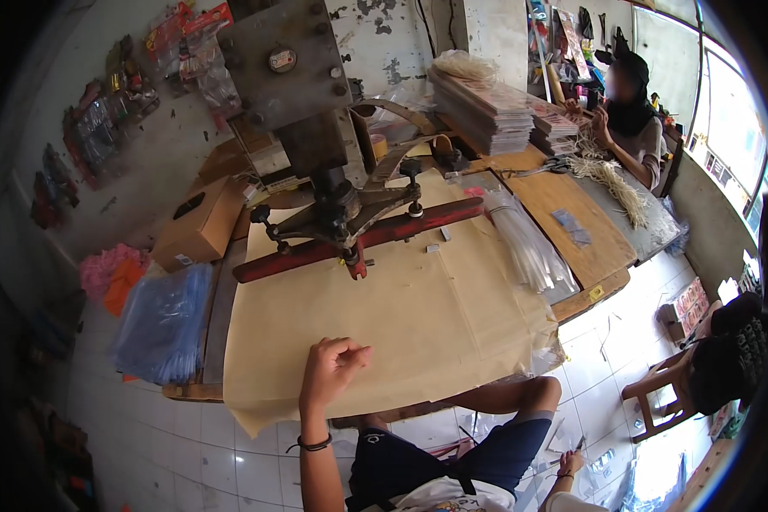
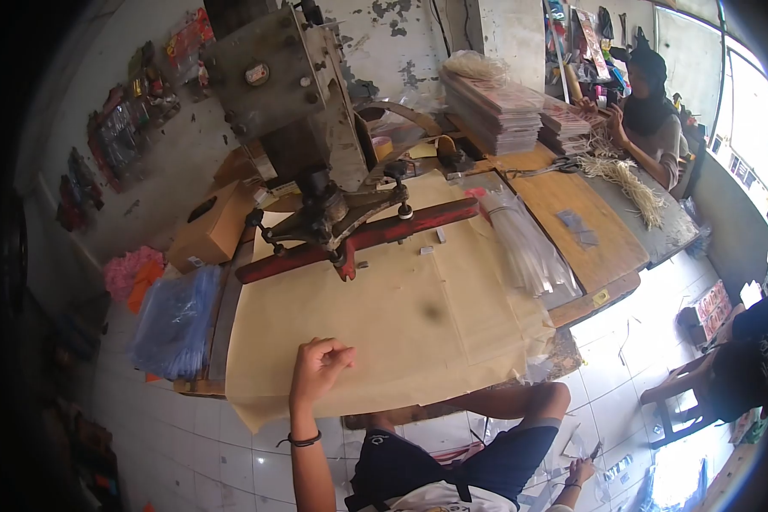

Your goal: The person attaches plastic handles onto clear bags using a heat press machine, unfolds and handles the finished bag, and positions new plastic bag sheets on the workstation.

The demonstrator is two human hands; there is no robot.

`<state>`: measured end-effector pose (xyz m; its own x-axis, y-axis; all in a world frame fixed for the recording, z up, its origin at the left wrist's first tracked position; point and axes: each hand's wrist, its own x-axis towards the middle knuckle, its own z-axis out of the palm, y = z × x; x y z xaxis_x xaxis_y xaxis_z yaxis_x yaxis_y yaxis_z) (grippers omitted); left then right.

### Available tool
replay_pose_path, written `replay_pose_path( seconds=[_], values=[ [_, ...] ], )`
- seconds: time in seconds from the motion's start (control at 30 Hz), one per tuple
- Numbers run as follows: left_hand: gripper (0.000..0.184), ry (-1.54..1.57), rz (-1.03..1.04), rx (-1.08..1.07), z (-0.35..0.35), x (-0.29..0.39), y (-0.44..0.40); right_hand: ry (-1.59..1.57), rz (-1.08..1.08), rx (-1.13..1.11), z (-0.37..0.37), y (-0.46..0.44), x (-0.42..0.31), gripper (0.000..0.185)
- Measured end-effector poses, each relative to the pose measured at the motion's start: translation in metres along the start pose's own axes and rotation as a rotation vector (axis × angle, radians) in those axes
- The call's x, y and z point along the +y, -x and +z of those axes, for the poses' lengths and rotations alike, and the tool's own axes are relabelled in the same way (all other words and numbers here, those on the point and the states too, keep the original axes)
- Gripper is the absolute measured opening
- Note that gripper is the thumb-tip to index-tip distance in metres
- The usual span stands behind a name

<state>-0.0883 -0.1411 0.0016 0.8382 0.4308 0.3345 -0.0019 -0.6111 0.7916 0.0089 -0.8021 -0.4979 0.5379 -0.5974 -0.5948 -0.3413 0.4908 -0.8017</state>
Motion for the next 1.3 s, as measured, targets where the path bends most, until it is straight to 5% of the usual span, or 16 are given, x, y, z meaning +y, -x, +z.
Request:
replay_pose_path(
  seconds=[0.1,0.2,0.33,0.67,0.73,0.87,0.93,1.23,1.3],
  values=[
    [0.025,-0.027,0.003,0.009,0.001,0.002,-0.001,0.134,0.021,0.122,0.015,0.023,-0.005,0.012],
    [0.026,-0.025,-0.022,0.010,0.002,0.007,0.000,0.240,0.065,-0.038,0.026,0.029,-0.006,0.010],
    [0.025,-0.109,0.058,0.006,0.001,0.007,-0.001,0.233,0.084,-0.235,0.056,0.050,-0.013,0.022],
    [0.024,-0.067,0.000,0.002,0.000,0.008,0.000,0.301,0.191,-0.328,0.051,0.022,0.039,0.059],
    [0.023,-0.047,-0.005,0.005,0.000,0.009,0.001,0.552,0.204,-0.429,0.023,0.016,0.065,0.051],
    [0.024,-0.047,0.009,-0.007,-0.002,0.004,-0.001,1.125,0.704,-0.465,0.006,0.079,0.047,0.008],
    [0.024,0.008,-0.027,0.004,-0.002,0.009,0.001,1.269,0.774,-0.564,0.018,0.106,0.042,0.008],
    [0.016,0.272,-0.092,0.039,-0.002,0.008,0.004,1.065,0.071,-0.901,0.137,0.175,0.000,0.010],
    [0.012,0.113,0.069,0.171,-0.015,0.017,0.010,1.018,-0.090,-0.982,0.170,0.202,-0.017,0.010]
  ],
)
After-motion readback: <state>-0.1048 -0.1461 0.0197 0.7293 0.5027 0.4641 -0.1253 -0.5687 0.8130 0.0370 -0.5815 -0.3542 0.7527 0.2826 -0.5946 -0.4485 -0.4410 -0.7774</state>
